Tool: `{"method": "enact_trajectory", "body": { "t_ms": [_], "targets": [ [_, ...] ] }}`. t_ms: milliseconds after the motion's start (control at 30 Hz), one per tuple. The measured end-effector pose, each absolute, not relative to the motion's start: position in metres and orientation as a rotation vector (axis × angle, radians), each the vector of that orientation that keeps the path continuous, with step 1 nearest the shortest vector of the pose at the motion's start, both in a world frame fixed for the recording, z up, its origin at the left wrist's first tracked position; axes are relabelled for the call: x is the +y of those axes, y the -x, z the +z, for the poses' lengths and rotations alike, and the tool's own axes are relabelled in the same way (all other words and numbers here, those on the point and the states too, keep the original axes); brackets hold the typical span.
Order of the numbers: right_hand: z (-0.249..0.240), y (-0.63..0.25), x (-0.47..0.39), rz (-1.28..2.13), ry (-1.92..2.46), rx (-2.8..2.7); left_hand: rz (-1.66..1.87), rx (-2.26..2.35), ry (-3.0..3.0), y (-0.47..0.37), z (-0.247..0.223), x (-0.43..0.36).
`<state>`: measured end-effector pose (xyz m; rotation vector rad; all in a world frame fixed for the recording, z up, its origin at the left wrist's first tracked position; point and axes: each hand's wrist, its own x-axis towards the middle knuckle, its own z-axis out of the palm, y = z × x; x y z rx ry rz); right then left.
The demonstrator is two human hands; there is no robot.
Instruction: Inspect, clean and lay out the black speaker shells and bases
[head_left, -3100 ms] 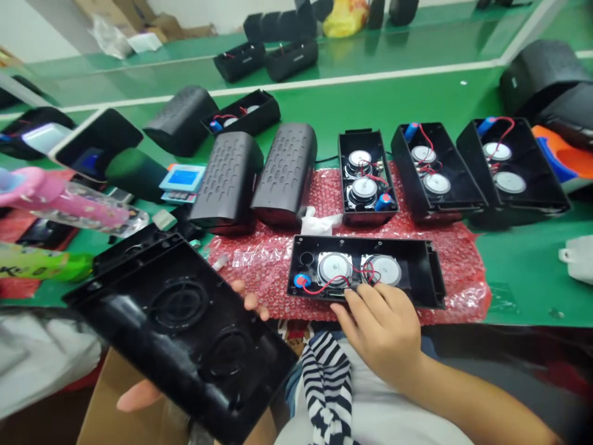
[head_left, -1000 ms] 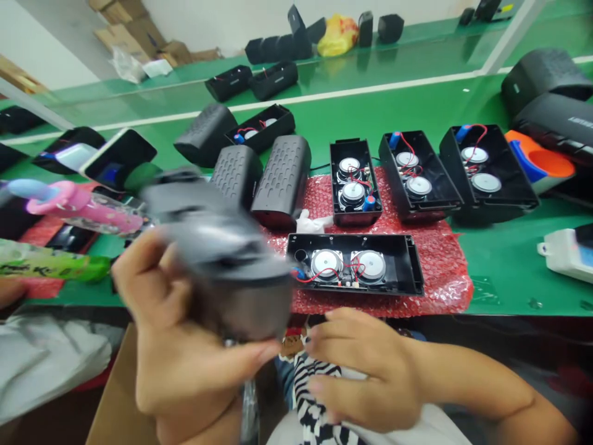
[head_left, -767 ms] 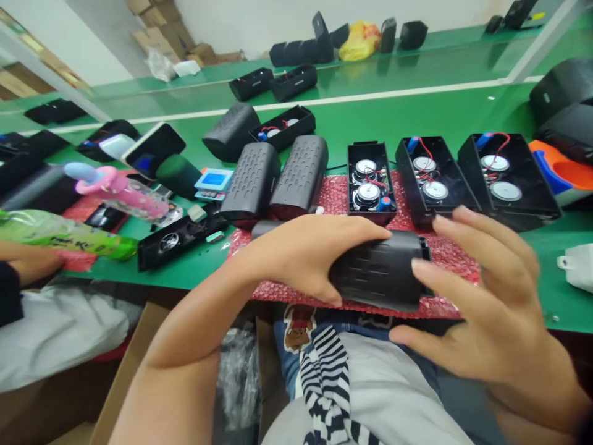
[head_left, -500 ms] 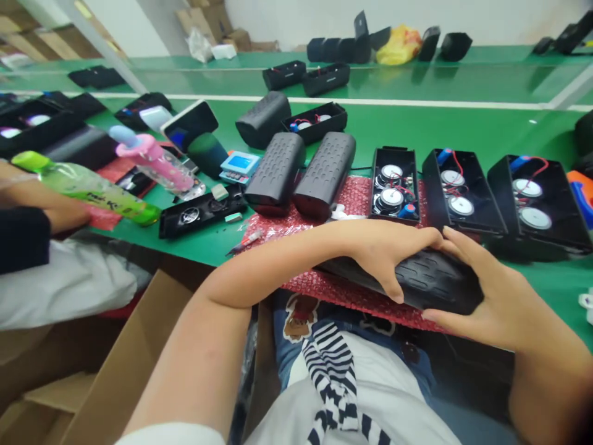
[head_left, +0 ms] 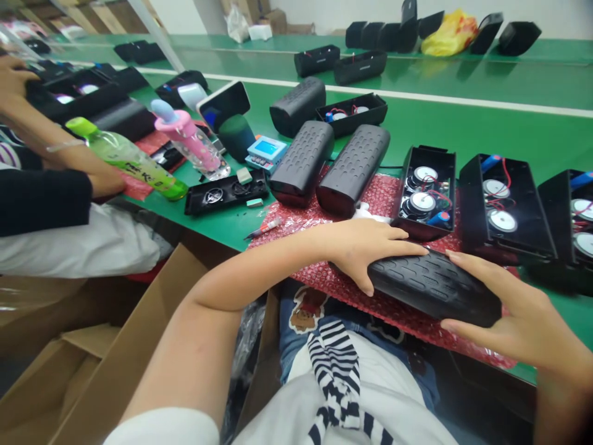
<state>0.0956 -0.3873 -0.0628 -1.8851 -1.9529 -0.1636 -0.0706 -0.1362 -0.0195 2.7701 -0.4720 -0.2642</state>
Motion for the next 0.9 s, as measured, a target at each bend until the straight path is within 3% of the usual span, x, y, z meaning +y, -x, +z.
{"method": "enact_trajectory", "body": {
  "t_ms": [900],
  "targets": [
    [-0.0645,-0.1059,-0.3810,-0.158,1.854,-2.094,-0.216,-0.440,-2.840,0.0693,-0.0231,-0.1370]
  ]
}}
